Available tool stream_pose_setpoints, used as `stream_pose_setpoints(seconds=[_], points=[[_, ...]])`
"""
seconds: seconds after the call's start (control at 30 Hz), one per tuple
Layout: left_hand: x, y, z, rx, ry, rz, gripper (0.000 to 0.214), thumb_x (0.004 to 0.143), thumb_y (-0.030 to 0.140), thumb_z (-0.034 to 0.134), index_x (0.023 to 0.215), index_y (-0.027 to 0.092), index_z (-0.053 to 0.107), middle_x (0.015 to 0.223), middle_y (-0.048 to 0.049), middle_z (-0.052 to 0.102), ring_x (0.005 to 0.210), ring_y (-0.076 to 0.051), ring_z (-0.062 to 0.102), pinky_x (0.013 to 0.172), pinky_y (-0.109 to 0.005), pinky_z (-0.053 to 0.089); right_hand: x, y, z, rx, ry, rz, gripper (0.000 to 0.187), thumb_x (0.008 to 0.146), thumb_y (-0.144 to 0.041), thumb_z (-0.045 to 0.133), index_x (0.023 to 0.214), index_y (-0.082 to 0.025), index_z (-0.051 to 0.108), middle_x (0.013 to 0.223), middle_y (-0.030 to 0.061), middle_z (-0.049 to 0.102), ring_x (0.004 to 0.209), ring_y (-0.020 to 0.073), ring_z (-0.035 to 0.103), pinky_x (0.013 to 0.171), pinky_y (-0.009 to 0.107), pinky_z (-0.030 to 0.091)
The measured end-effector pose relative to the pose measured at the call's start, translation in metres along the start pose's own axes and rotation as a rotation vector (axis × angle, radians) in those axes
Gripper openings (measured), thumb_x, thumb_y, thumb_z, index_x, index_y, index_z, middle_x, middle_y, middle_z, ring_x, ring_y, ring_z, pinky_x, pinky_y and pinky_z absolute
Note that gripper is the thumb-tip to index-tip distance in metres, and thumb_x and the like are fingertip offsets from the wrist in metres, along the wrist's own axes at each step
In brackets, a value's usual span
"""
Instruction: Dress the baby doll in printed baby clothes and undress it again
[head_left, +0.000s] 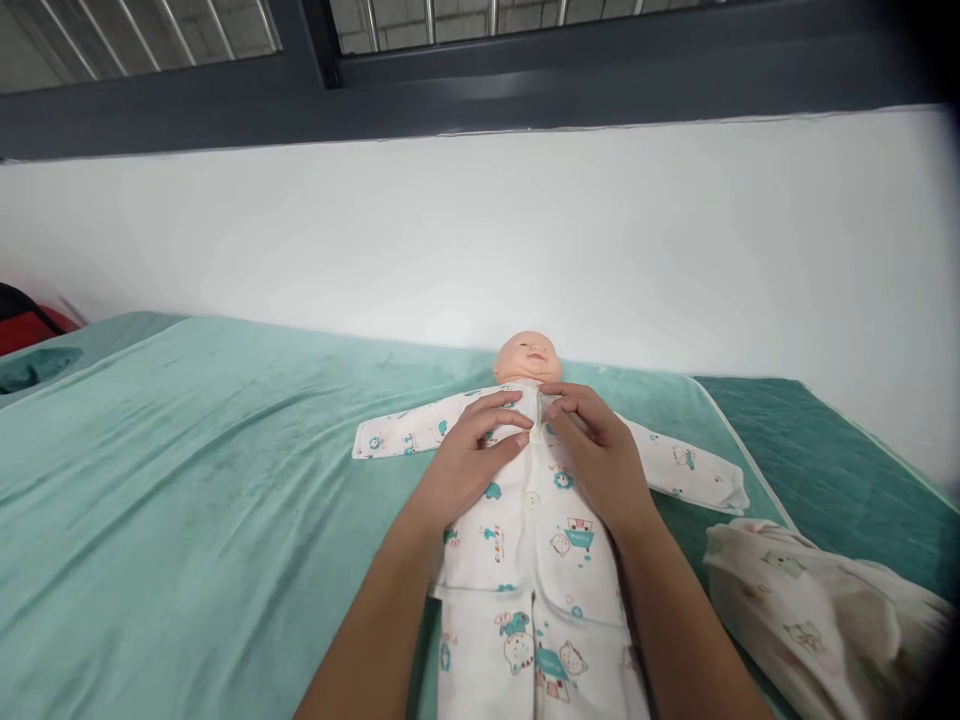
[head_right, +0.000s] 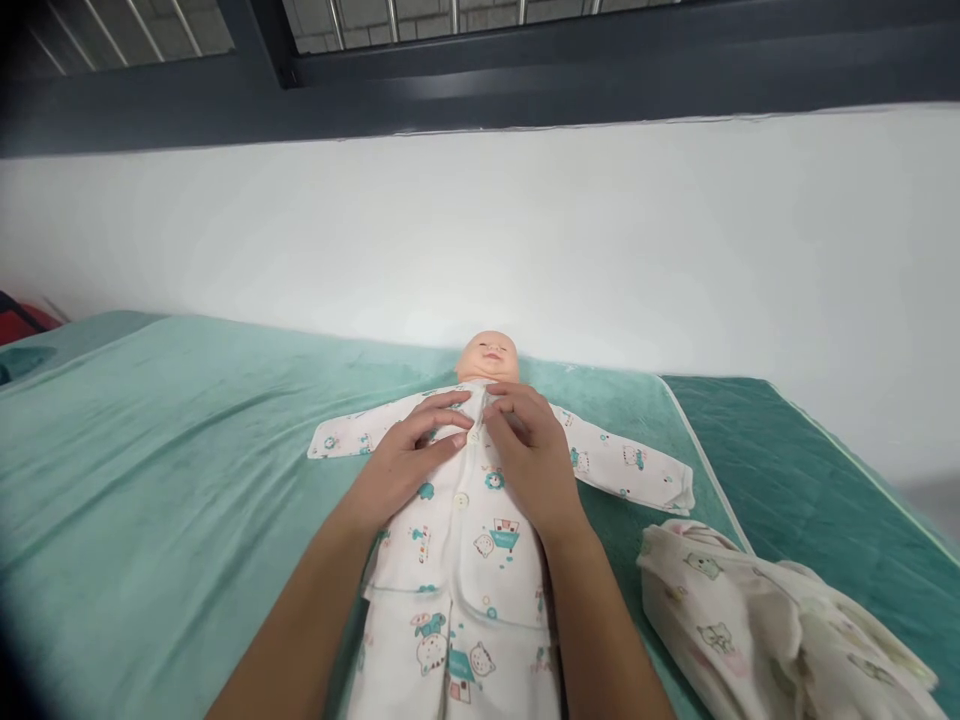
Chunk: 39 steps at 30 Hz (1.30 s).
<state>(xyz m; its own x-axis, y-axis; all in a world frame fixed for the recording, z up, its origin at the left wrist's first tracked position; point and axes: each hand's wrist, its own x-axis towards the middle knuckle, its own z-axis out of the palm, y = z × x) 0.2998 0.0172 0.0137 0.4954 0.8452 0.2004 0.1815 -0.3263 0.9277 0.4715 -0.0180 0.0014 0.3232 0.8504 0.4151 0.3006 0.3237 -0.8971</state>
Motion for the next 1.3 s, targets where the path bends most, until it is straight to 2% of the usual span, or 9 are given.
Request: stream_pose_setpoints(seconds=[0.17,0.37,0.77,1.07,1.17,1.3], points=[[0.0013,-0.0022,-0.0014,-0.028,-0.047,0.031,0.019,0.091,0.038,0.063,0.105,0.033,0.074,0.15,0.0026,0.049,0.143,-0.023,0.038,0.115,-0.037,0.033,-0.0005,-0.0021,-0.002,0.019,-0.027,-0.015,0.025,0.091,-0.029,0.06,0.067,-0.024,0.068,0.114,0.0014,0.069,0.114,0.0217,0.061,0.1,0.037,0.041],[0.0024,-0.0018,0.0007,-0.018,-0.028,0.057,0.016,0.089,0.037,0.066,0.102,0.032,0.075,0.148,0.0011,0.052,0.142,-0.024,0.04,0.118,-0.041,0.031,-0.0028,-0.0053,-0.0009,-0.001,-0.013,0.009,0.03,0.09,-0.029,0.061,0.062,-0.025,0.071,0.112,0.001,0.071,0.112,0.0224,0.064,0.1,0.038,0.042],[-0.0002,0.0063,0.0012,-0.039,-0.014,-0.002,0.012,0.087,0.031,0.067,0.096,0.031,0.074,0.149,0.003,0.051,0.139,-0.026,0.042,0.105,-0.039,0.042,-0.0056,-0.0064,0.0009,-0.032,0.115,-0.053,0.03,0.091,-0.027,0.061,0.064,-0.025,0.074,0.108,0.0,0.073,0.105,0.02,0.068,0.093,0.034,0.046],[0.0021,0.0055,0.0038,-0.055,-0.011,-0.014,0.008,0.086,0.028,0.067,0.092,0.029,0.072,0.148,0.0027,0.051,0.138,-0.026,0.044,0.1,-0.038,0.044,-0.0075,-0.0072,0.0011,-0.09,0.076,-0.1,0.031,0.091,-0.027,0.06,0.064,-0.026,0.074,0.113,-0.0006,0.074,0.104,0.0197,0.068,0.093,0.036,0.047],[0.004,0.0059,0.0032,-0.064,-0.03,-0.007,0.007,0.085,0.027,0.067,0.091,0.027,0.071,0.148,0.0013,0.051,0.14,-0.026,0.043,0.101,-0.038,0.044,-0.0077,-0.0077,0.0014,-0.113,0.068,-0.139,0.032,0.092,-0.028,0.06,0.064,-0.026,0.074,0.113,0.0,0.074,0.107,0.0209,0.068,0.094,0.037,0.047],[0.0067,0.0077,0.0017,-0.092,-0.062,0.004,0.006,0.084,0.03,0.069,0.088,0.026,0.07,0.148,-0.0009,0.05,0.141,-0.026,0.041,0.102,-0.039,0.044,-0.0073,-0.0087,0.0023,-0.102,0.058,-0.12,0.034,0.093,-0.029,0.058,0.063,-0.026,0.074,0.114,0.0004,0.074,0.108,0.0217,0.067,0.096,0.038,0.047]])
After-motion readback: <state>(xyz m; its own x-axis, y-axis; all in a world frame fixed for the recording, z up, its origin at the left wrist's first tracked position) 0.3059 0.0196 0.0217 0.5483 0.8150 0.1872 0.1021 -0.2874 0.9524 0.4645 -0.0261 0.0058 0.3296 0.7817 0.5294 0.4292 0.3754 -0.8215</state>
